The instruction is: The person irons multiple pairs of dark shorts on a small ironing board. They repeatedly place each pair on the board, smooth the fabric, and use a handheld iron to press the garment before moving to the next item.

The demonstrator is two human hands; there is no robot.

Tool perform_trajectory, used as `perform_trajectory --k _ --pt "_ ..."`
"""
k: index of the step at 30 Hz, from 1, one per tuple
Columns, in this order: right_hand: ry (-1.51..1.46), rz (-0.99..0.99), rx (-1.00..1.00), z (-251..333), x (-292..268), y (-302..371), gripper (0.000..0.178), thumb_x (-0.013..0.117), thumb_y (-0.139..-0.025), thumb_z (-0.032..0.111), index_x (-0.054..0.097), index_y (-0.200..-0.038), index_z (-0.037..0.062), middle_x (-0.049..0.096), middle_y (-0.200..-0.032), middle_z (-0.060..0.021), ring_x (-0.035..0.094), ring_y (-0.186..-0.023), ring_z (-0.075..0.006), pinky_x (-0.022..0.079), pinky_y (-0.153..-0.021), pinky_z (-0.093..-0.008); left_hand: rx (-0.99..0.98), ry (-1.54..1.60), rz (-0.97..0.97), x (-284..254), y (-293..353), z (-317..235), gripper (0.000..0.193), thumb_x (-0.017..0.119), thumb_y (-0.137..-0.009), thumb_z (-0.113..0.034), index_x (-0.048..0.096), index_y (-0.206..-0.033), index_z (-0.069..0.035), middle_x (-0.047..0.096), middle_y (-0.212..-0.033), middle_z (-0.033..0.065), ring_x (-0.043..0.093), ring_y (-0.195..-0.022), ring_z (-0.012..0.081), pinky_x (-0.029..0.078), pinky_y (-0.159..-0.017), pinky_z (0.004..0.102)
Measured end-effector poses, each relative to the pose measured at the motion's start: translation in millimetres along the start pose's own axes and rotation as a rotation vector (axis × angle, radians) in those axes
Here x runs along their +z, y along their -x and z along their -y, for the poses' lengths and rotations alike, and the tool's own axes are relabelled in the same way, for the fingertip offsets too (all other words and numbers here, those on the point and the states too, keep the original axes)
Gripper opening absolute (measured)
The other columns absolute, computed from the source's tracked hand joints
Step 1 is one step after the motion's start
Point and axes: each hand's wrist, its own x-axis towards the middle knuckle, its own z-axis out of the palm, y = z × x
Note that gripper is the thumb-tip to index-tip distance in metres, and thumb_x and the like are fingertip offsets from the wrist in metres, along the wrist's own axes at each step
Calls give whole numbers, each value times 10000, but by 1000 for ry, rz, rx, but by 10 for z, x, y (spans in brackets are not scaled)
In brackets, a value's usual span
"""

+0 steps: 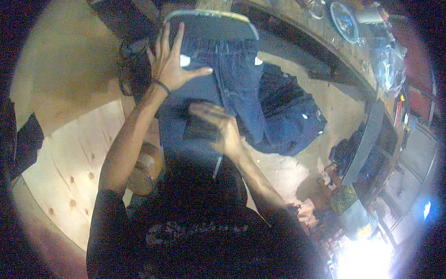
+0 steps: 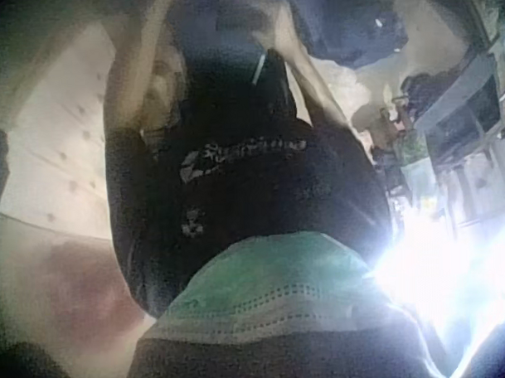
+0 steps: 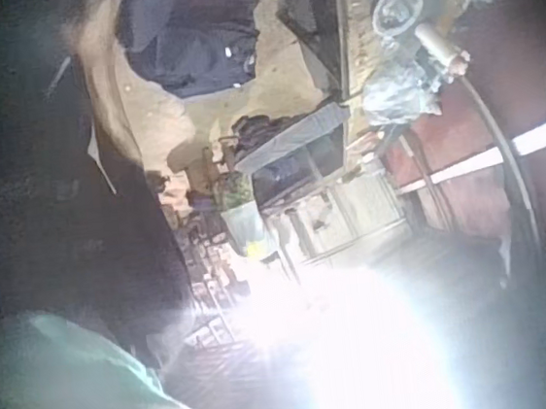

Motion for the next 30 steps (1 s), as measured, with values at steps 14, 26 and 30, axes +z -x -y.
perform_trajectory --k 14,26,30 --pt "133 -113 246 739 112 -542 717 839 -795 255 680 -1458 31 677 -1496 -158 584 -1453 -351 369 -1267 -515 105 234 -86 -152 32 123 1389 805 -634 -894 302 -1721 -191 204 -1769 262 179 -1639 465 141 -1272 739" --pt "-364 -1096 244 -874 196 -157 721 743 -1029 477 623 -1394 -133 697 -1359 -235 656 -1247 -287 495 -1116 -405 -345 1071 176 148 2650 371 648 539 -1154 -424 461 -1581 57 552 -1585 169 511 -1447 296 368 -1237 422" --pt "-58 -956 568 -272 1089 925 731 714 -1049 449 518 -1559 -37 623 -1510 -222 563 -1417 -325 389 -1231 -423 -570 551 660 -697 3773 144 524 590 -1133 -369 605 -1449 48 666 -1420 244 634 -1292 377 463 -1126 449"
